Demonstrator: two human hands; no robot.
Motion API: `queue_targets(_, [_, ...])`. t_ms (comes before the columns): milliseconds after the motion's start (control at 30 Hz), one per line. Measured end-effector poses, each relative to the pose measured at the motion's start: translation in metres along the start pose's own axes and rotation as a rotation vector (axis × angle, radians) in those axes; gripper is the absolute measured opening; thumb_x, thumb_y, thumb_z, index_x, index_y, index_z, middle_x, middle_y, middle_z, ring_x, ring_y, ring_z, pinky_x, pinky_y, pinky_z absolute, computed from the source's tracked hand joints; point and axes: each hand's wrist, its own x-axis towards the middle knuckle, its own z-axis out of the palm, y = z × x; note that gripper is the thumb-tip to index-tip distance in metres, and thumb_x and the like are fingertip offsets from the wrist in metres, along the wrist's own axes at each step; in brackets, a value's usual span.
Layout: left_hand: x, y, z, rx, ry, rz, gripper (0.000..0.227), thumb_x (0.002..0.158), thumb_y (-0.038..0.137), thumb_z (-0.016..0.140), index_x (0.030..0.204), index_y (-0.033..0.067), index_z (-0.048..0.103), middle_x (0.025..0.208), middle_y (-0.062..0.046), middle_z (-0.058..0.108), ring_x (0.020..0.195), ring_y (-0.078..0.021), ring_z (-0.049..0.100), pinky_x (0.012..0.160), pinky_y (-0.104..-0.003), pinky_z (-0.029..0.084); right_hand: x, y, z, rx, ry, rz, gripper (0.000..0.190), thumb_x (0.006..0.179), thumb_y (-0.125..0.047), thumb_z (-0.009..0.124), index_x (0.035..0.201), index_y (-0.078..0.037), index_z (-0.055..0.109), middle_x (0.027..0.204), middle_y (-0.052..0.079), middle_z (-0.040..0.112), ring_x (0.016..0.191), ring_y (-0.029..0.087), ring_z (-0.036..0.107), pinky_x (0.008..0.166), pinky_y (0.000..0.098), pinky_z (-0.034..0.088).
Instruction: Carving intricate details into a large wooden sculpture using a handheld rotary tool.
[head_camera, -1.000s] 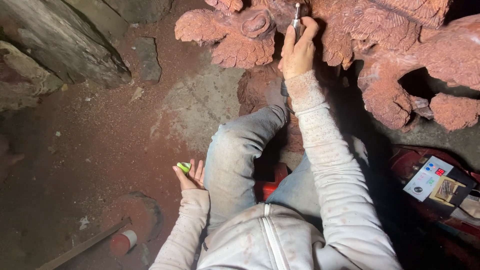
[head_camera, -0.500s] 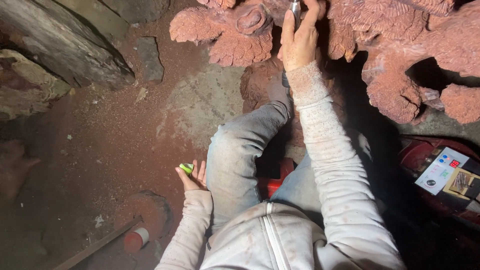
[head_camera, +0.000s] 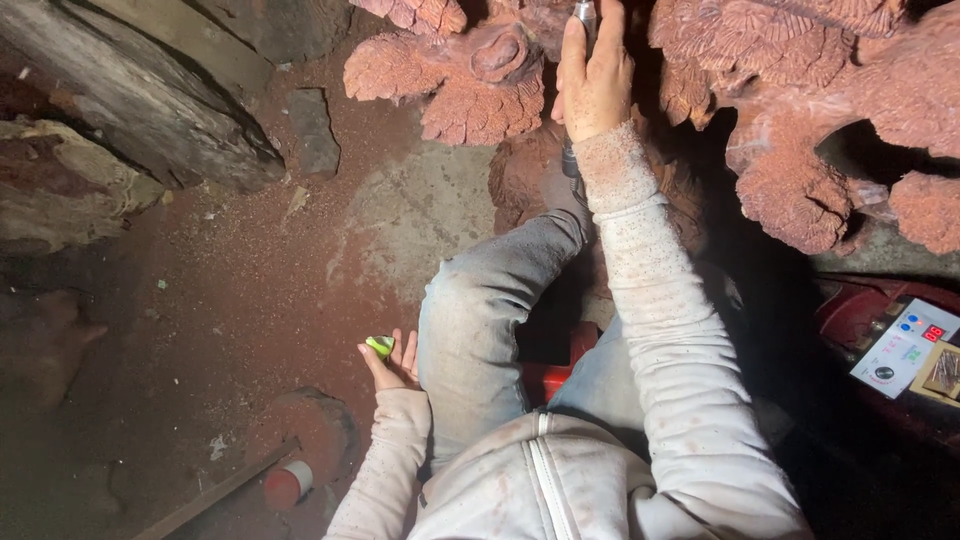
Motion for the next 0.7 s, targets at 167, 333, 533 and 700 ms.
queue_targets(167, [-0.003, 0.001, 0.003, 0.01, 0.0, -0.004, 0.089, 0.082, 0.076, 0.044, 0.141, 0.0101, 0.053, 0.145, -0.02, 0.056, 0.134, -0.0262, 0.056, 0.11, -0.034, 0.046, 0.003, 0.01, 0.002, 0.037, 0.005, -0.041, 0.037, 0.112, -0.023, 0.047, 0.146, -0.009, 0.044, 0.064, 0.001, 0.058, 0.036, 0.011, 0.051, 0.028, 0.0238, 0.041])
queue_targets(333, [-0.004, 0.001, 0.003, 0.019, 0.005, -0.007, 0.088, 0.082, 0.076, 0.043, 0.141, 0.011, 0.053, 0.143, -0.019, 0.057, 0.134, -0.0258, 0.056, 0.11, -0.035, 0.046, 0.006, 0.008, -0.004, 0.172, 0.017, 0.036, 0.037, 0.109, -0.03, 0.041, 0.133, -0.008, 0.058, 0.057, 0.0, 0.055, 0.032, 0.012, 0.048, 0.026, 0.0254, 0.038])
queue_targets(533, [0.002, -0.002, -0.002, 0.007, 0.003, -0.003, 0.086, 0.084, 0.076, 0.044, 0.138, 0.0107, 0.055, 0.139, -0.02, 0.06, 0.13, -0.026, 0.059, 0.107, -0.035, 0.048, 0.004, 0.008, 0.004, 0.282, -0.016, 0.065, 0.041, 0.11, -0.032, 0.041, 0.14, -0.01, 0.057, 0.059, 0.003, 0.056, 0.034, 0.014, 0.049, 0.028, 0.0271, 0.037])
queue_targets(700, [0.012, -0.006, -0.012, 0.001, 0.001, -0.012, 0.084, 0.084, 0.079, 0.044, 0.134, 0.0126, 0.059, 0.136, -0.019, 0.063, 0.123, -0.0258, 0.063, 0.102, -0.033, 0.05, 0.002, 0.015, 0.014, 0.279, -0.025, 0.045, 0.04, 0.111, -0.03, 0.041, 0.144, -0.01, 0.053, 0.06, 0.002, 0.057, 0.033, 0.013, 0.05, 0.026, 0.0253, 0.038])
